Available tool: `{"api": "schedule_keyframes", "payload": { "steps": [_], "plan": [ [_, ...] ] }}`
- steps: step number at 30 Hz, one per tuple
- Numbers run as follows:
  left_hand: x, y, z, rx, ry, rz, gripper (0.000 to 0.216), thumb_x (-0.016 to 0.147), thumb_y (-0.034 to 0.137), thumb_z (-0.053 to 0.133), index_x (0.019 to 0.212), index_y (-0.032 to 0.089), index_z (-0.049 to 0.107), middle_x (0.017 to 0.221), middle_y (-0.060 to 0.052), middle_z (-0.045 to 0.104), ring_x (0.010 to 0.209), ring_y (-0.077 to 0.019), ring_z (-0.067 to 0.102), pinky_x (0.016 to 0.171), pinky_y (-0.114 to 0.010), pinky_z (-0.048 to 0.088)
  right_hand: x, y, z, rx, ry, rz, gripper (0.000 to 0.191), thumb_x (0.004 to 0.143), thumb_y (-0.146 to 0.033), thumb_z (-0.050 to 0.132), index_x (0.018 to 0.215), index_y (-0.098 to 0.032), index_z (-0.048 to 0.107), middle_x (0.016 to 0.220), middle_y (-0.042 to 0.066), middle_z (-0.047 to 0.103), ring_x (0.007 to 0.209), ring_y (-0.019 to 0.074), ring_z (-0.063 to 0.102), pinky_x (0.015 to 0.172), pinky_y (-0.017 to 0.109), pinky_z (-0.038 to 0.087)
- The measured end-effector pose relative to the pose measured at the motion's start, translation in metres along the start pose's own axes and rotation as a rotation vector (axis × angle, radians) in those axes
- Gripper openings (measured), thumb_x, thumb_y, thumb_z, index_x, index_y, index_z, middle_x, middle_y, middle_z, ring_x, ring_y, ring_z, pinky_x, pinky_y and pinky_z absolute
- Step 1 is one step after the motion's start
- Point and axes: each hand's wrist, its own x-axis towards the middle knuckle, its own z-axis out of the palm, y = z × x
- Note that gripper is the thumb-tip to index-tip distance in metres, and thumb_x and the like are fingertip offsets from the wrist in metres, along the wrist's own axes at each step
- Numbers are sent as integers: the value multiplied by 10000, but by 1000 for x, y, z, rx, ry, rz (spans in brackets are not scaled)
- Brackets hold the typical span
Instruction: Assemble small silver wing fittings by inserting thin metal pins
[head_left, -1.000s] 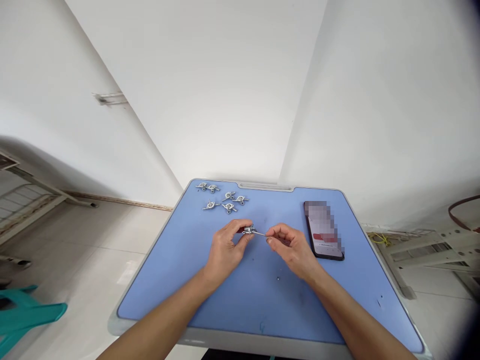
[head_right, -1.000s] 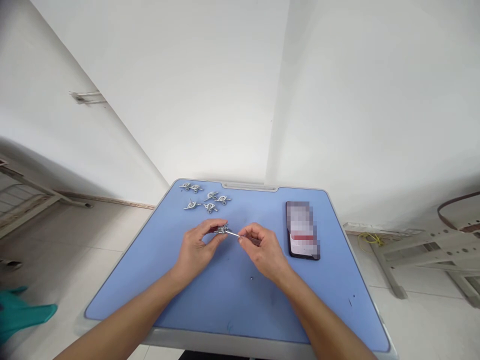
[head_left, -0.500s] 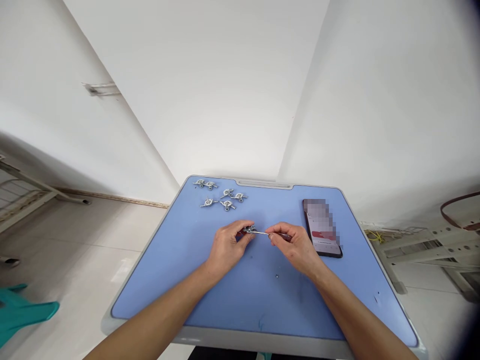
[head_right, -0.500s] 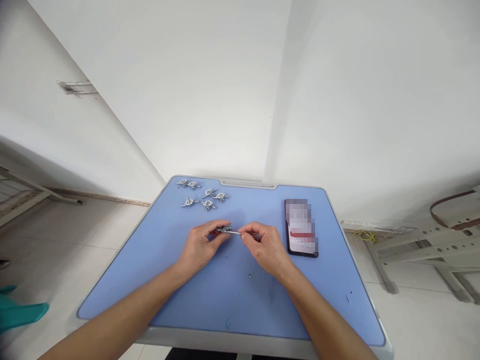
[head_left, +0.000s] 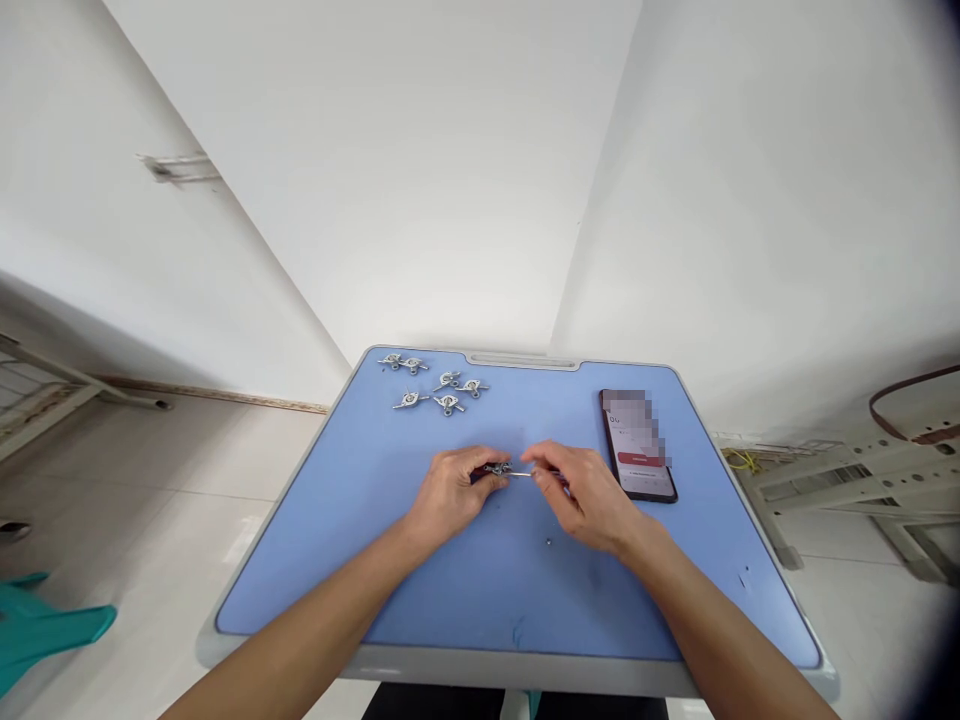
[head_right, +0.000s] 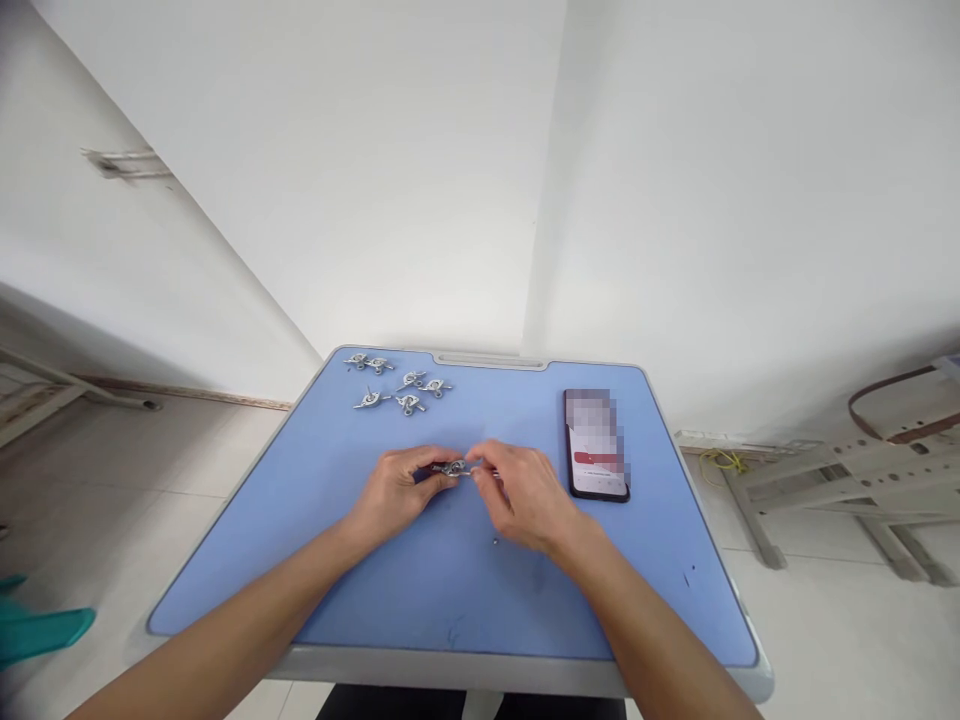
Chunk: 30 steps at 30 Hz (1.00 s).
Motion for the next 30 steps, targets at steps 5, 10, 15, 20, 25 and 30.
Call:
{"api": "schedule_keyframes", "payload": {
  "steps": [5,10,15,20,25,30],
  "plan": [
    [-1,-1,2,50,-6,0,169,780,194,645,919,257,718,824,-10,725,747,-182,650,698,-320,510,-1,-1,-1,-1,-15,70,170,900,-193,423,1054,-232,482,727,-13,570,593,137,468,586,278,335],
    [1,-6,2,79,48,3,166,734,205,712,881,281,727,914,-26,726,937,-239,649,862,-400,497,-1,2,0,-131,-72,-180,208,858,-72,404,928,-230,520,936,70,598,856,199,512,681,313,373],
    [1,-8,6,78,68,33,206,707,172,728,876,290,724,1005,-36,720,1074,-270,616,948,-445,461,-1,3,7,-94,11,18,207,863,-163,498,1056,-236,489,963,52,605,782,175,545,675,294,375],
    [-1,-8,8,106,58,71,189,728,161,708,875,278,720,976,-37,727,1069,-257,622,969,-438,445,-1,-6,16,-295,-43,308,115,896,-272,479,987,-214,521,645,-8,568,582,160,500,575,274,278],
    [-2,-6,6,131,48,54,182,733,140,701,883,241,720,1012,-52,725,1071,-256,624,978,-428,436,0,-14,13,-89,-12,213,67,836,-227,560,774,-208,577,692,-5,607,603,124,499,576,254,328],
    [-8,-6,1,121,-6,33,156,754,164,691,883,248,722,959,-25,738,1121,-254,597,989,-407,430,-1,-16,13,297,-18,287,235,832,-397,572,863,-190,681,629,-13,574,542,106,471,496,233,348]
  ]
}}
